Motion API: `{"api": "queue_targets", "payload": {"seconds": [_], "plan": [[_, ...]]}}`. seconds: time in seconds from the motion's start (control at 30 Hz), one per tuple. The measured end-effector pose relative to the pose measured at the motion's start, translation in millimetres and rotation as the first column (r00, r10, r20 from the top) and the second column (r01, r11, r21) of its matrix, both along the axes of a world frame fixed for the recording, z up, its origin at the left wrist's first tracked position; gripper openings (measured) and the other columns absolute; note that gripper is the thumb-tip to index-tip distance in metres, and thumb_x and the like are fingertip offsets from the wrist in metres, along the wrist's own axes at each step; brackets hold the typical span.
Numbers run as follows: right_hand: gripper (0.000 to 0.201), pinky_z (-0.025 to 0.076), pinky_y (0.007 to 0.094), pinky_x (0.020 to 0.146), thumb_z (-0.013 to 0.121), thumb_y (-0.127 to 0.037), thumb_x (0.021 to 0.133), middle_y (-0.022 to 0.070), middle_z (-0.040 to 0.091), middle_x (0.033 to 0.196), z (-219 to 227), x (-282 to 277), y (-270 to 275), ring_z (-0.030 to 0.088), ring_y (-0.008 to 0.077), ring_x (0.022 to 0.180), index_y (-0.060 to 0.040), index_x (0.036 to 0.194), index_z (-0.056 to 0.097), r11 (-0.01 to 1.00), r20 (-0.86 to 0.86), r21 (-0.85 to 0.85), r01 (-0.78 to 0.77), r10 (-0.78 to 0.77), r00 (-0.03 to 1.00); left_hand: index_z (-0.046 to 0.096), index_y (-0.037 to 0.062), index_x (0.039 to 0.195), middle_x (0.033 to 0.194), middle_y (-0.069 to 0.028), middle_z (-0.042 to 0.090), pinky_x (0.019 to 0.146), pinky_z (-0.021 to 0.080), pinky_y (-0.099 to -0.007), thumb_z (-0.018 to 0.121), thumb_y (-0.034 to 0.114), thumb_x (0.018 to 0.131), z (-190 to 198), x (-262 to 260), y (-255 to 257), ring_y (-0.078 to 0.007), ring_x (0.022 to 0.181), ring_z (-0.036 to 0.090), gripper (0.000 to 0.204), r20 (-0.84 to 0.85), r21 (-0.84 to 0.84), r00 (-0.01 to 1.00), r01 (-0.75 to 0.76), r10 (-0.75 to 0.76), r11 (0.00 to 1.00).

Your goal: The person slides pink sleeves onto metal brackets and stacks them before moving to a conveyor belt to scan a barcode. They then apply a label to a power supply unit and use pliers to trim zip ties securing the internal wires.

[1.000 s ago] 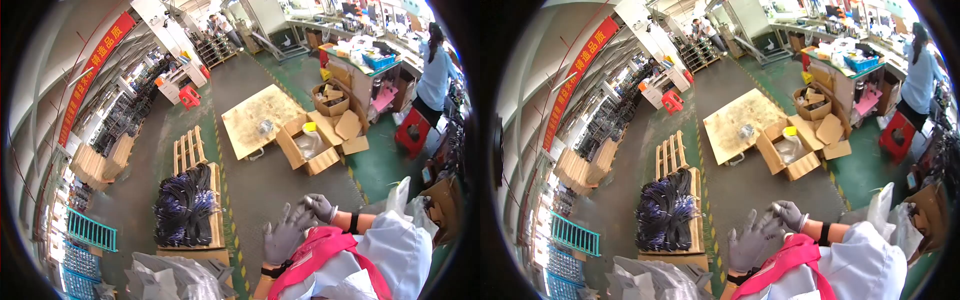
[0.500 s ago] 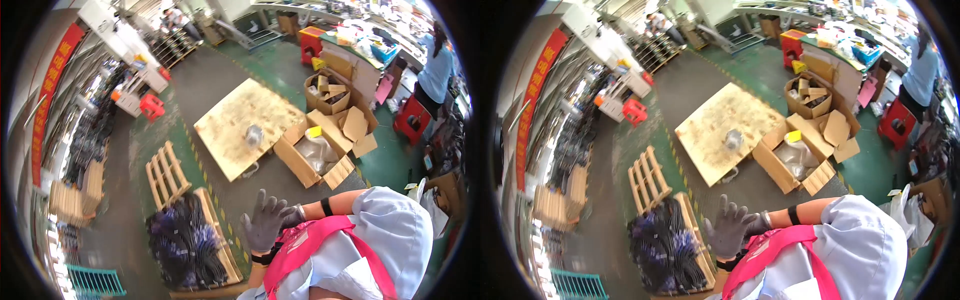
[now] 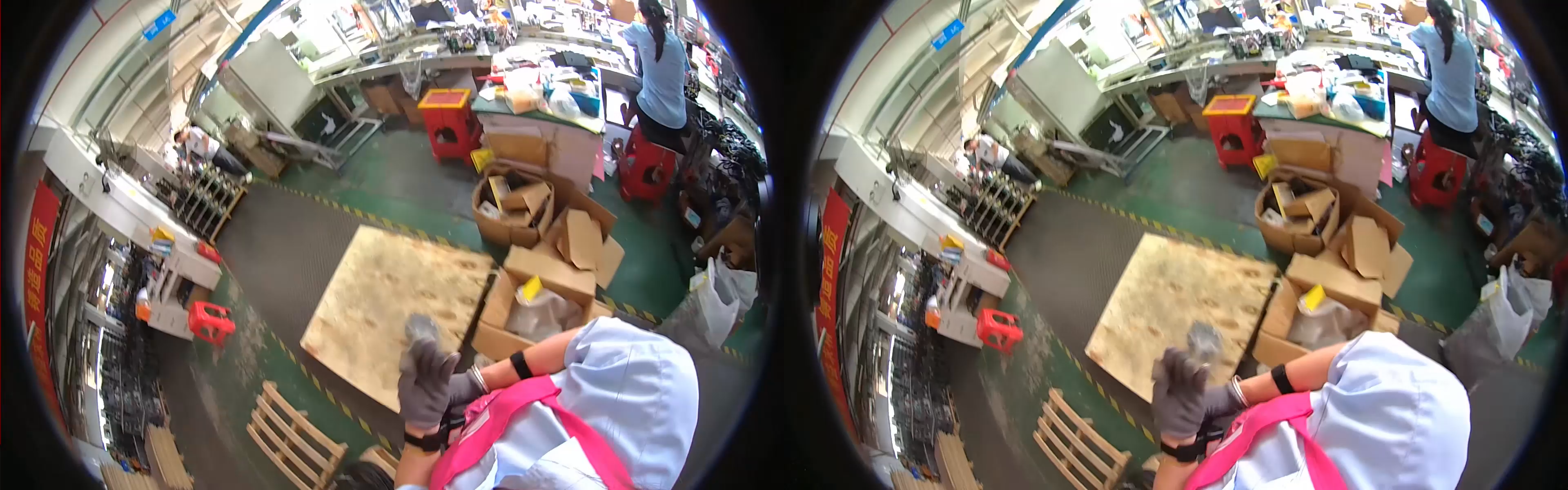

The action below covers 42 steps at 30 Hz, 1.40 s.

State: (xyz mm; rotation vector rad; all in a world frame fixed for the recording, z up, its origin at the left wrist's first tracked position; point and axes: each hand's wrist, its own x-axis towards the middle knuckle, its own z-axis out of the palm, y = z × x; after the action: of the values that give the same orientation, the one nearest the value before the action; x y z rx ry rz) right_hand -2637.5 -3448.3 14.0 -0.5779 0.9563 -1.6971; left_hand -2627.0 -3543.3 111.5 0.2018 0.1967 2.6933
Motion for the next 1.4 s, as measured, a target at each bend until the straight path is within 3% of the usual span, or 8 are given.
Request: {"api": "queue_targets", "payload": {"seconds": [0.2,0.43,0.63,0.7,0.8,1.07,1.23,1.4], "plan": [[0.025,0.047,0.0270,0.071,0.058,-0.023,0.087,0.0007,0.059,0.088,33,-134,-54,0.054,0.0112,0.079,-0.0026,0.102,0.057,0.998,-0.091,-0.054,0.036,-0.041,0.995,0.040,0.0111,0.136,0.138,-0.0174,0.039,0.112,0.003,-0.0495,0.021,0.072,0.084,79,-134,-17,-0.0320,0.134,0.025,0.083,-0.240,-0.243,0.966,0.036,-0.096,0.969],[0.025,0.047,0.0271,0.071,0.059,-0.023,0.087,0.0006,0.059,0.088,15,-277,-53,0.053,0.0112,0.079,-0.0027,0.102,0.057,0.972,-0.101,0.001,0.234,-0.232,0.967,0.062,0.0017,0.105,0.103,-0.0164,0.064,0.088,0.050,-0.0454,0.042,0.036,0.095,39,-301,-32,-0.0307,0.104,0.059,0.041,0.066,-0.475,0.998,0.035,-0.005,0.879],[0.025,0.047,0.0272,0.071,0.059,-0.023,0.087,0.0004,0.059,0.087,-24,-428,-70,0.053,0.0113,0.079,-0.0029,0.101,0.057,0.886,-0.097,0.063,0.459,-0.452,0.887,0.061,0.0007,0.100,0.090,-0.0124,0.066,0.069,0.053,-0.0319,0.052,0.011,0.092,5,-476,-40,-0.0190,0.079,0.063,0.016,-0.299,-0.864,0.953,-0.246,-0.056,0.439],[0.025,0.047,0.0272,0.071,0.059,-0.023,0.087,0.0004,0.059,0.087,-25,-485,-80,0.053,0.0113,0.079,-0.0029,0.101,0.057,0.817,-0.126,0.086,0.571,-0.560,0.819,0.061,0.0009,0.102,0.084,-0.0096,0.065,0.052,0.045,-0.0223,0.055,0.013,0.091,-4,-543,-51,-0.0110,0.058,0.055,0.018,-0.245,-0.773,0.966,-0.141,-0.086,0.618],[0.025,0.047,0.0272,0.070,0.059,-0.023,0.086,0.0003,0.059,0.087,-19,-562,-103,0.053,0.0113,0.079,-0.0030,0.101,0.057,0.677,-0.200,0.059,0.733,-0.712,0.673,0.060,0.0005,0.102,0.075,-0.0065,0.063,0.035,0.033,-0.0197,0.058,0.018,0.090,25,-635,-80,-0.0047,0.046,0.044,0.022,0.082,-0.824,0.971,0.193,-0.224,0.533],[0.035,0.046,0.0239,0.064,0.061,-0.029,0.084,-0.0001,0.061,0.088,57,-696,-74,0.053,0.0088,0.074,-0.0077,0.112,0.060,0.589,-0.263,0.377,0.715,-0.672,0.692,0.065,0.0020,0.092,0.061,-0.0007,0.058,0.039,0.037,-0.0190,0.061,0.031,0.087,52,-793,-154,-0.0063,0.045,0.046,0.030,0.116,-0.949,0.965,0.178,-0.235,0.262],[0.033,0.048,0.0251,0.064,0.063,-0.025,0.082,0.0027,0.064,0.088,100,-720,6,0.057,0.0095,0.074,-0.0051,0.108,0.062,0.307,-0.369,0.568,0.763,-0.734,0.570,0.054,0.0001,0.117,0.094,-0.0127,0.063,0.059,0.053,-0.0278,0.056,0.021,0.091,20,-825,-124,-0.0158,0.068,0.061,0.033,0.090,-0.870,0.944,0.230,-0.317,0.437],[0.025,0.050,0.0258,0.062,0.061,-0.019,0.083,0.0044,0.062,0.083,59,-755,87,0.058,0.0112,0.070,-0.0025,0.102,0.064,0.054,-0.209,0.517,0.854,-0.960,0.188,0.053,0.0010,0.117,0.096,-0.0120,0.062,0.065,0.055,-0.0307,0.052,0.007,0.091,2,-886,-70,-0.0167,0.073,0.061,0.027,0.100,-0.844,0.888,0.315,-0.449,0.435]]}}
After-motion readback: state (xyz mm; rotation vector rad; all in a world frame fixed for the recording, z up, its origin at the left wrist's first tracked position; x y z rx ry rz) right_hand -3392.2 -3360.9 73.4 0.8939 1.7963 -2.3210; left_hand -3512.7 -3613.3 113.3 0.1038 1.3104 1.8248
